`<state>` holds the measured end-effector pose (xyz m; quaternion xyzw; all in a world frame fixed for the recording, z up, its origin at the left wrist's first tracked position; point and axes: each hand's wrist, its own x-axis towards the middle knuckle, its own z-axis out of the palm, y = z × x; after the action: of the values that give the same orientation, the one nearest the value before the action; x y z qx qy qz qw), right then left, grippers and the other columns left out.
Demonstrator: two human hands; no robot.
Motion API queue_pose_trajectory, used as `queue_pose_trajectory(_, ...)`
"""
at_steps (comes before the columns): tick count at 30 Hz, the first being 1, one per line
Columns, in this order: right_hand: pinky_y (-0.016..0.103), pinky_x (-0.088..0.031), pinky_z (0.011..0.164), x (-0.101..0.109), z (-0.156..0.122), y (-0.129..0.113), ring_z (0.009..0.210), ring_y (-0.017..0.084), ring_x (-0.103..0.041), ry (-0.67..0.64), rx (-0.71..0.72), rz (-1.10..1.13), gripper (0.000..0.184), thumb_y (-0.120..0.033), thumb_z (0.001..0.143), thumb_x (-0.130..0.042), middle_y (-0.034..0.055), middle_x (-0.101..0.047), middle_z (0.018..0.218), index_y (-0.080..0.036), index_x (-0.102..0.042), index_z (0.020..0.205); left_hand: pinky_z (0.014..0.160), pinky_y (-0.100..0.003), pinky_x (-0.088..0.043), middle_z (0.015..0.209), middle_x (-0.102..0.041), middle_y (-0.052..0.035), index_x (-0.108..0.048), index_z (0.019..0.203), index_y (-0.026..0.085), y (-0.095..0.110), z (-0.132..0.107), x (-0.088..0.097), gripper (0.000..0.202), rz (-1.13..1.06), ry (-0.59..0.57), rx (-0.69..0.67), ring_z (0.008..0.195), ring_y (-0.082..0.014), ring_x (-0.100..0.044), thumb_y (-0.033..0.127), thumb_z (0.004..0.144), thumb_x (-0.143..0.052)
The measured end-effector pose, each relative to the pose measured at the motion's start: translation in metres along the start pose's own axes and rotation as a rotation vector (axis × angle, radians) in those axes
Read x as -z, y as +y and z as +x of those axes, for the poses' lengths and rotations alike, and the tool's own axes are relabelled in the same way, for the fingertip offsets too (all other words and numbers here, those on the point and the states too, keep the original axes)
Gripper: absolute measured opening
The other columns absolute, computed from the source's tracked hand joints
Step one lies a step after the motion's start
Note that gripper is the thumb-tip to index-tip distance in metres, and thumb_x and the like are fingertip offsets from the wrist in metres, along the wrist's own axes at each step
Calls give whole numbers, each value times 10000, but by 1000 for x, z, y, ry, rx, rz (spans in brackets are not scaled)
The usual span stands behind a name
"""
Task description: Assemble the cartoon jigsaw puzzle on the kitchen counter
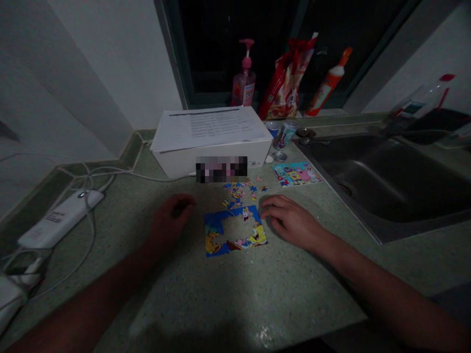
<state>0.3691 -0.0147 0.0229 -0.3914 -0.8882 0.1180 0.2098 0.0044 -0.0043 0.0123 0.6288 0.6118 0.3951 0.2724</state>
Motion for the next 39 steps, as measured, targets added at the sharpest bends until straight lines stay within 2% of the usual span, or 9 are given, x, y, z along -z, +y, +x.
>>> queue_pose_trajectory(5,508,-615,1055,-2,0,1,1200,265,-708,17,-3,14,401,-10,900,-548,84,-755,1223,-257,-786,1108,982,-483,-622,1022,-811,-62,-701,983,262,-1,0,-1,179,-25,-6,13,993,-277,-765,383,864,-643)
queue_pose_trajectory(18,532,-618,1063,-5,0,4,1215,278,-706,39,-6,12,459,-12,891,-549,97,-758,1250,-253,-780,1205,996,-503,-614,1021,-807,-65,-709,986,271,-4,0,-1,173,-25,-6,5,997,-286,-768,388,878,-640)
queue_pose_trajectory(22,534,-627,1054,-5,0,3,1204,285,-712,35,-6,-15,431,-21,907,-544,109,-764,1247,-228,-776,1206,981,-514,-614,1022,-809,-67,-715,981,268,-4,0,0,192,-12,-4,0,988,-294,-772,403,869,-639)
queue_pose_trajectory(27,531,-633,1045,-4,2,3,1175,283,-726,75,-40,-33,333,-86,970,-575,100,-772,1223,-246,-779,1179,967,-478,-626,1022,-814,-57,-714,989,260,-5,0,-1,201,-20,-8,1,988,-280,-775,404,873,-638)
queue_pose_trajectory(33,564,-622,1047,-5,2,13,1172,303,-724,135,-71,-45,271,-136,1017,-583,115,-772,1225,-245,-764,1186,999,-485,-619,1042,-818,-58,-725,995,270,-6,-1,-1,183,-22,-1,-2,1009,-276,-768,389,884,-642)
queue_pose_trajectory(39,586,-602,1071,-4,6,22,1195,313,-714,188,-65,-56,261,-156,1028,-572,125,-767,1228,-236,-761,1189,963,-485,-618,1024,-810,-58,-719,986,264,-4,0,0,185,-15,-7,5,970,-273,-768,389,877,-639)
